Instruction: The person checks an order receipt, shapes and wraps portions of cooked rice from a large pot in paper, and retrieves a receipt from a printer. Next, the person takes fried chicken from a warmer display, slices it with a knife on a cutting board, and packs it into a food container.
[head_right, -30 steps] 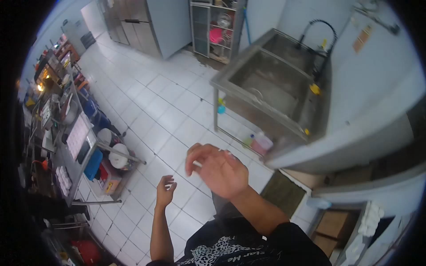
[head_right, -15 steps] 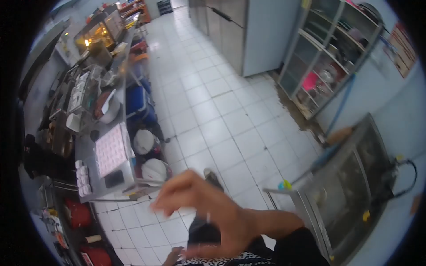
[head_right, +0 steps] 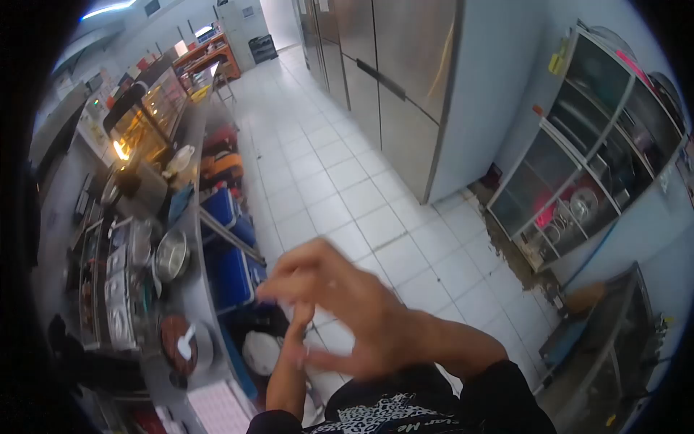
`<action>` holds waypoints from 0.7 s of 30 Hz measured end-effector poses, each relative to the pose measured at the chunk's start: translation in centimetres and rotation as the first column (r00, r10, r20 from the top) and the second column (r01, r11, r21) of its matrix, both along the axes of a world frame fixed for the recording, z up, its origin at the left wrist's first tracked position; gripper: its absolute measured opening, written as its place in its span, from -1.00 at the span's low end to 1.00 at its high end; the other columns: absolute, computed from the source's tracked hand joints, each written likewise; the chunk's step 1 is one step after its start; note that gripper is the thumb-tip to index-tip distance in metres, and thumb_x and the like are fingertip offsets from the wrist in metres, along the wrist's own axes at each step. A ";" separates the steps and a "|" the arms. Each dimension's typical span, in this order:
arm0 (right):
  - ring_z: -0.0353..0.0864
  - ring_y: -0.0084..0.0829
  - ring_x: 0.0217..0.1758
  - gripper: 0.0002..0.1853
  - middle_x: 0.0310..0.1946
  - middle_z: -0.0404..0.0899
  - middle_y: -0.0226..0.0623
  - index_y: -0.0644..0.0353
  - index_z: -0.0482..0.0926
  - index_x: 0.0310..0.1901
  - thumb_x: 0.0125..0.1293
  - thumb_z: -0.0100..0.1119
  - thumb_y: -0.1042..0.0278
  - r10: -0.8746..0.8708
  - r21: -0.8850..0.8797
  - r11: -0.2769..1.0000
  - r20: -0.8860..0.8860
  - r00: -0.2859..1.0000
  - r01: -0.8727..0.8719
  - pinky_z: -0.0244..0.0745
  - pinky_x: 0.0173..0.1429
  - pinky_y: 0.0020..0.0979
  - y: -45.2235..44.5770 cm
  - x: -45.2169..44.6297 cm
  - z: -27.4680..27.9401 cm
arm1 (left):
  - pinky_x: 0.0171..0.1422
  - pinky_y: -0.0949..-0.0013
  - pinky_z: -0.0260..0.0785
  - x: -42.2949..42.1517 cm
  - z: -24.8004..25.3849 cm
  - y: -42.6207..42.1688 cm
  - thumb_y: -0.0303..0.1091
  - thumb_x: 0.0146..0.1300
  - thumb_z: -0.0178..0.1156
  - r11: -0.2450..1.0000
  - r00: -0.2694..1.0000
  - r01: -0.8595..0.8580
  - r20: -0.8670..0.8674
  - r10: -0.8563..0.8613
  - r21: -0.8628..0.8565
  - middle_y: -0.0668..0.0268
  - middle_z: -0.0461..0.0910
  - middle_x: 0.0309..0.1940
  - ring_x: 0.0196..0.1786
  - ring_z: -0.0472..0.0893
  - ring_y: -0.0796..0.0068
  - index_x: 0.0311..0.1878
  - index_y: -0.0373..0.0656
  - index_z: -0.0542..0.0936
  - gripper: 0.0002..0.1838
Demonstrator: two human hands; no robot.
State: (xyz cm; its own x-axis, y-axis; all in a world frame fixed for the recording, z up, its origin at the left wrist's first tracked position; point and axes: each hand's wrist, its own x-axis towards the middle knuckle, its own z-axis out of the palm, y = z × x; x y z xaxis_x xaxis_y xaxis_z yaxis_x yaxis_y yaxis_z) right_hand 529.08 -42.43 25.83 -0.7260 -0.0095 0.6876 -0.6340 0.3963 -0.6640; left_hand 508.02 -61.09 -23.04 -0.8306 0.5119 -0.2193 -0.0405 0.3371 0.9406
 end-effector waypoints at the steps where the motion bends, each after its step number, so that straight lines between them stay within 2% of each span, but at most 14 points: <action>1: 0.57 -0.36 -0.03 -0.51 0.05 0.47 -0.10 0.27 0.54 0.14 0.19 0.44 0.36 -0.016 -0.058 0.998 0.051 0.999 0.019 0.53 0.05 -0.36 2.6 -3.8 -1.5 | -0.02 0.36 0.52 -3.5 5.0 3.3 -0.32 0.30 0.29 0.996 0.995 -0.022 -0.097 0.030 0.087 0.17 0.70 -0.17 -0.16 0.67 0.41 0.11 -0.29 0.60 -0.64; 3: 0.56 -0.38 -0.06 -0.54 0.03 0.46 -0.13 0.27 0.54 0.15 0.21 0.40 0.41 -0.034 -0.093 0.995 0.118 0.992 0.045 0.51 0.06 -0.36 8.0 -11.6 -3.7 | 0.01 0.34 0.53 -11.4 6.0 7.0 -0.32 0.28 0.30 0.999 0.997 -0.048 -0.068 0.047 -0.015 0.17 0.70 -0.19 -0.12 0.69 0.40 0.09 -0.29 0.60 -0.64; 5: 0.55 -0.39 -0.08 -0.56 0.02 0.45 -0.15 0.27 0.54 0.15 0.22 0.36 0.44 -0.029 -0.071 0.997 0.163 0.986 0.041 0.50 0.06 -0.36 13.2 -19.5 -4.9 | 0.06 0.28 0.54 -18.4 3.1 7.6 -0.26 0.23 0.35 0.995 0.988 -0.058 -0.145 0.047 -0.077 0.11 0.71 -0.18 -0.07 0.70 0.29 0.07 -0.28 0.60 -0.59; 7: 0.55 -0.41 -0.06 -0.58 0.03 0.46 -0.18 0.22 0.54 0.15 0.25 0.35 0.44 0.010 -0.028 1.000 0.200 0.980 -0.005 0.47 0.03 -0.37 17.8 -27.8 -4.5 | 0.10 0.21 0.54 -23.4 -1.0 5.3 -0.17 0.17 0.40 0.919 0.985 -0.136 -0.152 0.084 -0.370 0.04 0.71 -0.17 -0.04 0.71 0.15 0.04 -0.27 0.61 -0.54; 8: 0.55 -0.42 -0.06 -0.59 0.02 0.47 -0.19 0.22 0.54 0.15 0.26 0.35 0.44 0.040 -0.024 0.999 0.211 0.977 -0.035 0.47 0.02 -0.37 19.6 -32.1 -4.3 | 0.15 0.13 0.52 -24.6 -3.5 3.2 -0.08 0.15 0.42 0.897 0.981 -0.194 -0.077 0.179 -0.396 -0.03 0.70 -0.14 -0.02 0.69 -0.02 0.02 -0.27 0.62 -0.50; 9: 0.55 -0.42 -0.06 -0.59 0.02 0.47 -0.20 0.22 0.54 0.14 0.26 0.34 0.45 0.068 -0.024 0.998 0.227 0.971 -0.064 0.47 0.02 -0.37 20.7 -36.1 -4.0 | 0.14 0.07 0.52 -24.8 -7.5 0.3 -0.12 0.17 0.38 0.820 0.950 -0.309 -0.114 0.292 -0.482 -0.04 0.70 -0.15 -0.01 0.67 -0.08 -0.05 -0.26 0.65 -0.58; 10: 0.56 -0.42 -0.06 -0.62 0.00 0.49 -0.21 0.22 0.55 0.13 0.27 0.33 0.48 0.095 -0.031 0.995 0.238 0.966 -0.091 0.47 0.03 -0.37 21.8 -40.3 -3.6 | 0.10 0.02 0.52 -24.6 -9.4 -2.4 -0.21 0.13 0.36 0.828 0.963 -0.259 -0.068 0.260 -0.497 -0.12 0.69 -0.17 -0.03 0.67 -0.11 -0.16 -0.29 0.66 -0.67; 12: 0.56 -0.41 -0.07 -0.63 0.00 0.48 -0.20 0.23 0.56 0.12 0.27 0.31 0.50 0.184 -0.032 0.983 0.258 0.949 -0.182 0.48 0.04 -0.35 23.5 -48.4 -2.3 | -0.08 0.00 0.52 -22.1 -9.7 -4.4 -0.20 0.21 0.17 0.679 0.717 -0.424 0.236 0.656 -0.599 0.03 0.71 -0.35 -0.23 0.72 0.04 -0.35 -0.30 0.65 -0.70; 13: 0.57 -0.41 -0.07 -0.64 0.00 0.48 -0.20 0.23 0.57 0.11 0.28 0.30 0.51 0.221 -0.033 0.975 0.262 0.939 -0.220 0.49 0.05 -0.34 24.1 -52.2 -1.9 | -0.12 0.10 0.51 -21.5 -9.6 -5.6 -0.23 0.26 0.13 0.674 0.942 0.003 0.227 0.246 -0.739 0.08 0.70 -0.37 -0.23 0.70 0.13 -0.32 -0.31 0.65 -0.70; 14: 0.58 -0.37 -0.03 -0.63 0.05 0.47 -0.15 0.25 0.58 0.11 0.26 0.31 0.52 0.302 -0.021 0.951 0.258 0.918 -0.308 0.53 0.07 -0.31 24.9 -55.8 -1.5 | -0.16 0.19 0.49 -21.1 -9.3 -6.5 -0.25 0.32 0.08 0.481 0.957 0.273 0.185 -0.223 -0.833 0.13 0.68 -0.39 -0.24 0.69 0.22 -0.30 -0.32 0.64 -0.70; 15: 0.59 -0.34 -0.05 -0.64 0.04 0.50 -0.14 0.25 0.59 0.10 0.25 0.33 0.52 0.366 0.076 0.921 0.164 0.916 -0.381 0.55 0.04 -0.29 25.5 -59.5 -0.9 | -0.15 0.19 0.49 -21.7 -9.2 -6.4 -0.25 0.31 0.09 0.426 0.927 0.363 0.274 -0.257 -0.829 0.12 0.68 -0.37 -0.23 0.69 0.22 -0.28 -0.32 0.65 -0.70; 17: 0.63 -0.29 -0.12 -0.67 -0.03 0.57 -0.13 0.26 0.64 0.05 0.23 0.35 0.50 0.488 0.207 0.857 -0.033 0.872 -0.472 0.59 -0.05 -0.30 26.5 -66.6 0.4 | -0.12 0.19 0.50 -26.1 -9.8 -4.2 -0.23 0.30 0.13 0.527 0.883 0.308 0.444 0.152 -0.792 0.12 0.69 -0.34 -0.20 0.69 0.21 -0.25 -0.31 0.65 -0.71; 18: 0.65 -0.28 -0.16 -0.69 -0.09 0.61 -0.13 0.26 0.66 0.02 0.22 0.37 0.49 0.537 0.248 0.832 -0.138 0.832 -0.496 0.60 -0.11 -0.32 26.9 -70.0 1.2 | -0.10 0.19 0.50 -29.2 -10.3 -2.7 -0.23 0.29 0.15 0.551 0.843 0.275 0.473 0.256 -0.788 0.11 0.69 -0.32 -0.19 0.69 0.21 -0.24 -0.31 0.65 -0.71; 21: 0.62 -0.32 -0.21 -0.83 -0.12 0.61 -0.18 0.26 0.68 -0.11 0.28 0.30 0.46 0.534 0.282 0.842 -0.315 0.785 -0.460 0.56 -0.17 -0.35 29.3 -81.4 2.7 | -0.06 0.19 0.51 -43.2 -11.7 3.9 -0.21 0.27 0.20 0.603 0.823 0.215 0.475 0.311 -0.768 0.10 0.70 -0.28 -0.15 0.70 0.19 -0.19 -0.30 0.65 -0.71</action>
State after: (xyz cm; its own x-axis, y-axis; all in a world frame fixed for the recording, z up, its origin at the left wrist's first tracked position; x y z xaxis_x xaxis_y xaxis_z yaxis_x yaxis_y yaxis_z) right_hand 447.69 -13.09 28.57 -0.2790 -0.4484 0.8492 -0.9560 0.0461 -0.2898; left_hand 464.79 -57.18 -34.77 -0.4581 -0.1110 -0.8819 -0.4550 0.8816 0.1254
